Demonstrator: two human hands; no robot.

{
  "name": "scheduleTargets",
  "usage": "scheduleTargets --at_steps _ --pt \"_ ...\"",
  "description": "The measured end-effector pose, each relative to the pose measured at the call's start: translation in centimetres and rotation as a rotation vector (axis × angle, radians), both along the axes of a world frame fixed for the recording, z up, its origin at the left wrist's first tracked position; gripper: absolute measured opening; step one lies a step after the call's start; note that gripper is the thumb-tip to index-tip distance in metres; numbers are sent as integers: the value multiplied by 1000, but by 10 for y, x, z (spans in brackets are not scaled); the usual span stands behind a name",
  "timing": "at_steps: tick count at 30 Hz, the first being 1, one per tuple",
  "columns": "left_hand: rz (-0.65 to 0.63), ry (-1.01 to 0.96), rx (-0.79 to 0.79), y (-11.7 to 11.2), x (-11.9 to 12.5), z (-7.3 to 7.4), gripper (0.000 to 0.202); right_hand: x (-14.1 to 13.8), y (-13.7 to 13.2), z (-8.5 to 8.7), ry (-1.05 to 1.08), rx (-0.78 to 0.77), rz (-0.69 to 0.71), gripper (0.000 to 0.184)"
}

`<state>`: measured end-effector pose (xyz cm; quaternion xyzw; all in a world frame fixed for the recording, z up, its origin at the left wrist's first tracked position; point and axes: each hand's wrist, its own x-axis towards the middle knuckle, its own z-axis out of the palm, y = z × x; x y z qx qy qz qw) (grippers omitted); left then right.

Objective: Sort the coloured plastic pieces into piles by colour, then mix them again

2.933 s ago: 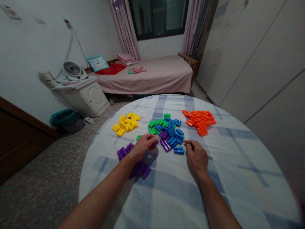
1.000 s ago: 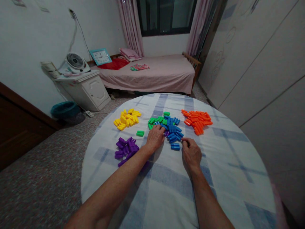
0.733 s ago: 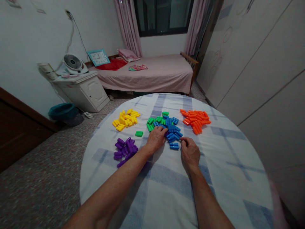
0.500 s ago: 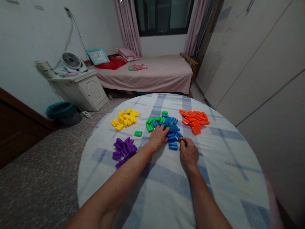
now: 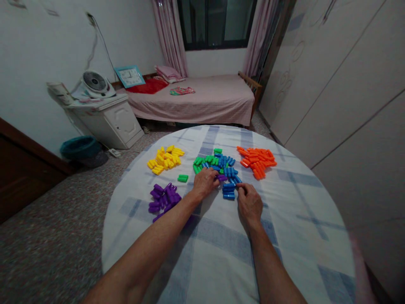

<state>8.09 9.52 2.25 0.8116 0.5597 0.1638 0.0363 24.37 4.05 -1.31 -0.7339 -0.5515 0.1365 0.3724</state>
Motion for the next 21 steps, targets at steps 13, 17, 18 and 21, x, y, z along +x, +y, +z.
scheduleTargets --at_steps 13,17,18,21 --pt "421 -518 481 -123 -130 19 20 1 0 3 -14 -31 -15 29" --pt "580 -608 388 -142 -137 -11 23 1 0 5 -23 -40 -6 30" --pt "600 -651 345 -143 -135 -16 26 1 0 6 -25 -42 -7 30" --pt "609 -817 200 -142 -125 -23 41 1 0 6 -26 -49 -16 31"
